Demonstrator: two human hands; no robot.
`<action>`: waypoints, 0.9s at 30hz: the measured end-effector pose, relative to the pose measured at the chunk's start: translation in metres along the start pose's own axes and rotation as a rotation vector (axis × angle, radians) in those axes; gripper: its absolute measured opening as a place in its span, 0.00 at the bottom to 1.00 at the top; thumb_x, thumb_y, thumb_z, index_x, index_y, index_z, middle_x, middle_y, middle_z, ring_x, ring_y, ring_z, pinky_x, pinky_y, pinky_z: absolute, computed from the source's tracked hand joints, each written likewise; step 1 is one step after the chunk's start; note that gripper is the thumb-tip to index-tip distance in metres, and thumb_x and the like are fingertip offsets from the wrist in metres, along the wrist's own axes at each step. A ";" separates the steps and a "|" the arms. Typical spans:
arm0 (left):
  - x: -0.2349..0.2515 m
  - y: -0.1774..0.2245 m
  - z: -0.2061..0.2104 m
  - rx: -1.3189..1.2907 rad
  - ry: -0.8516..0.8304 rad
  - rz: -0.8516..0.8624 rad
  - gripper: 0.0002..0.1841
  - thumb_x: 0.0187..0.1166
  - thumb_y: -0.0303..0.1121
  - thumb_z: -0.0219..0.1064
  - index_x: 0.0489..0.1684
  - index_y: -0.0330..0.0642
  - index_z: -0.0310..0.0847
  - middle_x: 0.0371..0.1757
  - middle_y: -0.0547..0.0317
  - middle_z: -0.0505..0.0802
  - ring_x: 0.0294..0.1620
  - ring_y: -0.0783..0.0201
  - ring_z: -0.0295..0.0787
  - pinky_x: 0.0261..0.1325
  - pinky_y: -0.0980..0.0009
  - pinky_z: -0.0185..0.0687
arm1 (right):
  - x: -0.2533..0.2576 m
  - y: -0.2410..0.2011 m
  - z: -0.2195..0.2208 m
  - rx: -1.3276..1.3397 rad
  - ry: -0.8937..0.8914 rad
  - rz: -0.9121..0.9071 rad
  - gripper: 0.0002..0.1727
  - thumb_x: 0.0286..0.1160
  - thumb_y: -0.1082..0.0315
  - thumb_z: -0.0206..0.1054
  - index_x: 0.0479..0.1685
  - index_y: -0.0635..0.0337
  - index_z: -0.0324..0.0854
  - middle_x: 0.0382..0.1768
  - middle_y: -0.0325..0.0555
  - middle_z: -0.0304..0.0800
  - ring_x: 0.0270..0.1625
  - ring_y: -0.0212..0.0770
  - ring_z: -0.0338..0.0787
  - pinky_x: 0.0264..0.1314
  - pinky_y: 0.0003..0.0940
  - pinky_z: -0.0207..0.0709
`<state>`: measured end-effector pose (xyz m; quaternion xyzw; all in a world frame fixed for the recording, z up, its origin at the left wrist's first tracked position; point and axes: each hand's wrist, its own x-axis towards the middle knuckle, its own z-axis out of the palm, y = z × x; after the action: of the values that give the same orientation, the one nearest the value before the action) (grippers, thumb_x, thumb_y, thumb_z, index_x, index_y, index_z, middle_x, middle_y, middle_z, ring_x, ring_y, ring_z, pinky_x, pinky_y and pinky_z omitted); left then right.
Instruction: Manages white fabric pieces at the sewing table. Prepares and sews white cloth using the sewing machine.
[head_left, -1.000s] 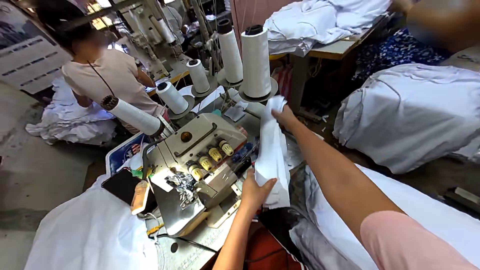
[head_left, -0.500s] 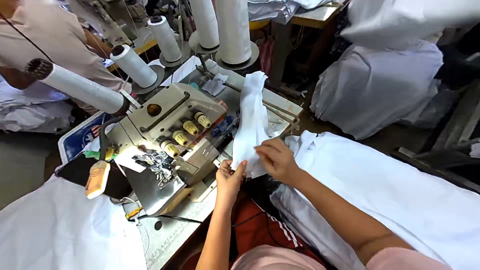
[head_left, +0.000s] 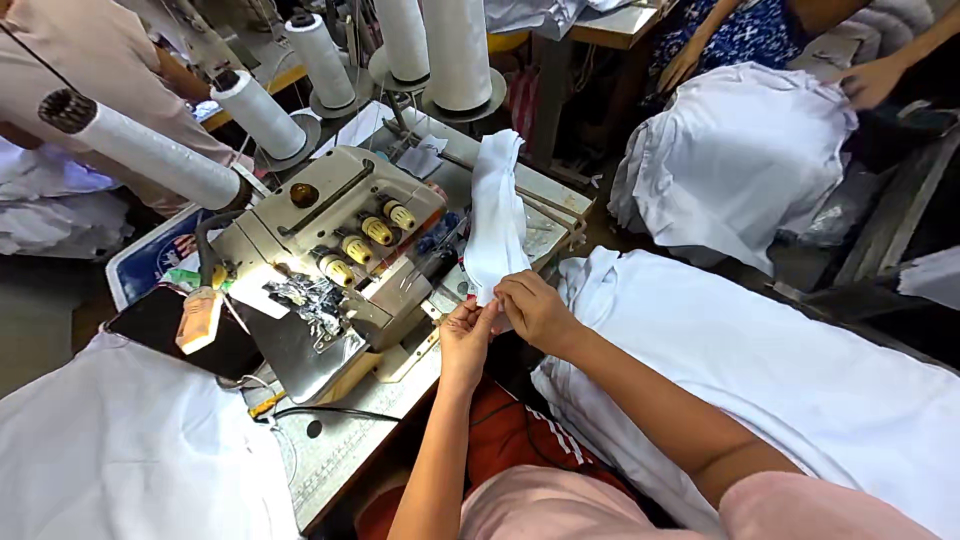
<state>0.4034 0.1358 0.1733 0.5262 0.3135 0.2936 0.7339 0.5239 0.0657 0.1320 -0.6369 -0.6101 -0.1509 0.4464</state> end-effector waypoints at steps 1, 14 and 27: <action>0.000 0.001 0.001 -0.020 0.004 -0.012 0.05 0.83 0.17 0.59 0.41 0.33 0.81 0.31 0.62 0.94 0.32 0.74 0.92 0.40 0.77 0.89 | 0.000 -0.002 -0.001 0.004 -0.010 0.009 0.11 0.76 0.75 0.61 0.43 0.72 0.88 0.41 0.58 0.93 0.46 0.52 0.94 0.54 0.37 0.86; 0.009 0.006 0.003 -0.171 0.066 -0.135 0.10 0.88 0.21 0.55 0.35 0.35 0.79 0.26 0.61 0.92 0.27 0.73 0.91 0.34 0.78 0.89 | 0.006 -0.007 0.002 0.157 -0.044 0.182 0.11 0.79 0.77 0.59 0.42 0.74 0.86 0.40 0.60 0.92 0.47 0.52 0.93 0.56 0.40 0.85; 0.011 0.013 0.000 -0.179 0.019 -0.156 0.05 0.86 0.22 0.59 0.42 0.33 0.80 0.29 0.62 0.93 0.28 0.74 0.91 0.35 0.78 0.89 | 0.008 -0.009 0.008 -0.060 0.118 -0.026 0.09 0.75 0.78 0.59 0.39 0.70 0.86 0.40 0.60 0.91 0.46 0.54 0.91 0.57 0.34 0.83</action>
<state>0.4092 0.1474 0.1840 0.4298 0.3331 0.2671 0.7956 0.5148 0.0756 0.1367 -0.6320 -0.5864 -0.2123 0.4601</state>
